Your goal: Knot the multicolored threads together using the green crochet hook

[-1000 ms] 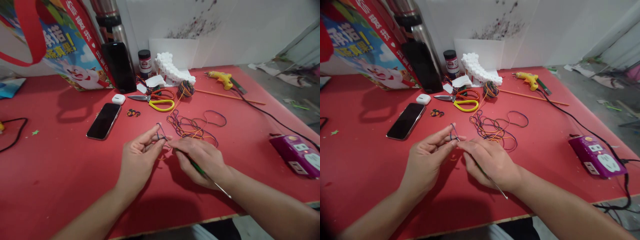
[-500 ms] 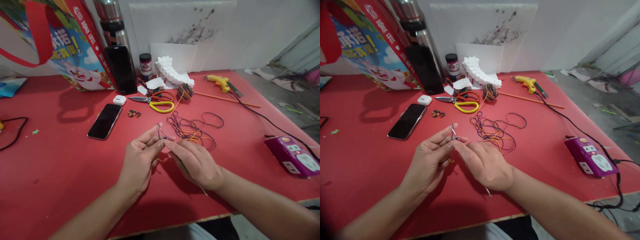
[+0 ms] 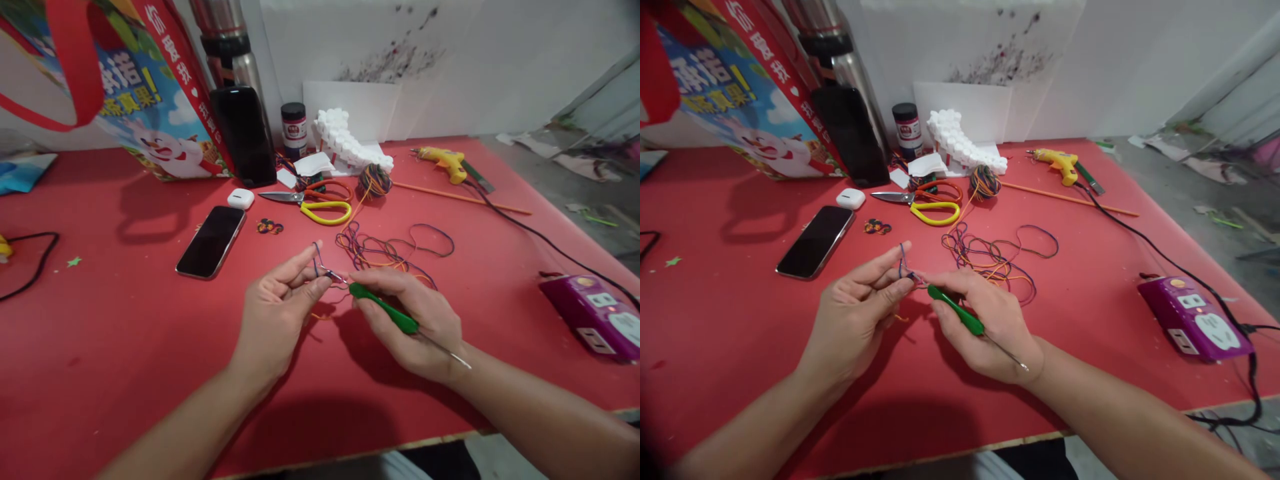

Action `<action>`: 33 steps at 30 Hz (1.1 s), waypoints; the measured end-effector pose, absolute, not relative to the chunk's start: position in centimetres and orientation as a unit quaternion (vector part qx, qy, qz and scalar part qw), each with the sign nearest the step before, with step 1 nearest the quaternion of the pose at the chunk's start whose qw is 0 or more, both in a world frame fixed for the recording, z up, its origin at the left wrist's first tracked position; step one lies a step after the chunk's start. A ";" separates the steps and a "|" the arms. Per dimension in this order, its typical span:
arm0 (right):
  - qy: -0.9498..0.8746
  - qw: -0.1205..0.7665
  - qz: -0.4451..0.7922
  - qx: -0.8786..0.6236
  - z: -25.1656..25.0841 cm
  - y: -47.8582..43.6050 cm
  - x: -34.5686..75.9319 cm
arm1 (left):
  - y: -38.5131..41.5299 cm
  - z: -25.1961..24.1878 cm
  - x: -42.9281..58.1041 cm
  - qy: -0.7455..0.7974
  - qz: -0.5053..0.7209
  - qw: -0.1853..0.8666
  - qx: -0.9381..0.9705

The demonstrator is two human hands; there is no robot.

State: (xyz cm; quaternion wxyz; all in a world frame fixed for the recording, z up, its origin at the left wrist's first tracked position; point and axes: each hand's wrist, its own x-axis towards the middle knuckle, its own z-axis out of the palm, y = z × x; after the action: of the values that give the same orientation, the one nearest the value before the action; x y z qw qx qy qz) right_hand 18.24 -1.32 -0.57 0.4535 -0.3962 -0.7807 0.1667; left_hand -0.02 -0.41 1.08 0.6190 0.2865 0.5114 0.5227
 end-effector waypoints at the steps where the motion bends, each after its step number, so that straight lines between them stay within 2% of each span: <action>1: -0.776 0.451 0.166 -0.409 -0.5 -1.4 18.3 | -0.4 1.1 -0.1 0.515 0.522 0.615 0.291; 11: -0.747 0.504 0.242 -0.360 -0.4 -0.9 18.6 | -0.2 1.4 -0.5 0.527 0.519 0.576 0.349; 21: -0.710 0.507 0.316 -0.372 0.3 -0.5 19.6 | -0.2 1.4 -1.0 0.558 0.515 0.486 0.433; 33: -0.709 0.485 0.337 -0.385 1.0 0.5 21.5 | -0.2 1.7 -0.6 0.537 0.495 0.490 0.476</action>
State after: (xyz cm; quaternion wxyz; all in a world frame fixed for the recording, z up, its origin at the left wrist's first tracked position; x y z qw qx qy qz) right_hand 21.54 0.52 1.01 0.4851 -0.3847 -0.7092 0.3373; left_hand -0.60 -0.19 1.73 0.4900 0.4762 0.5367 0.4951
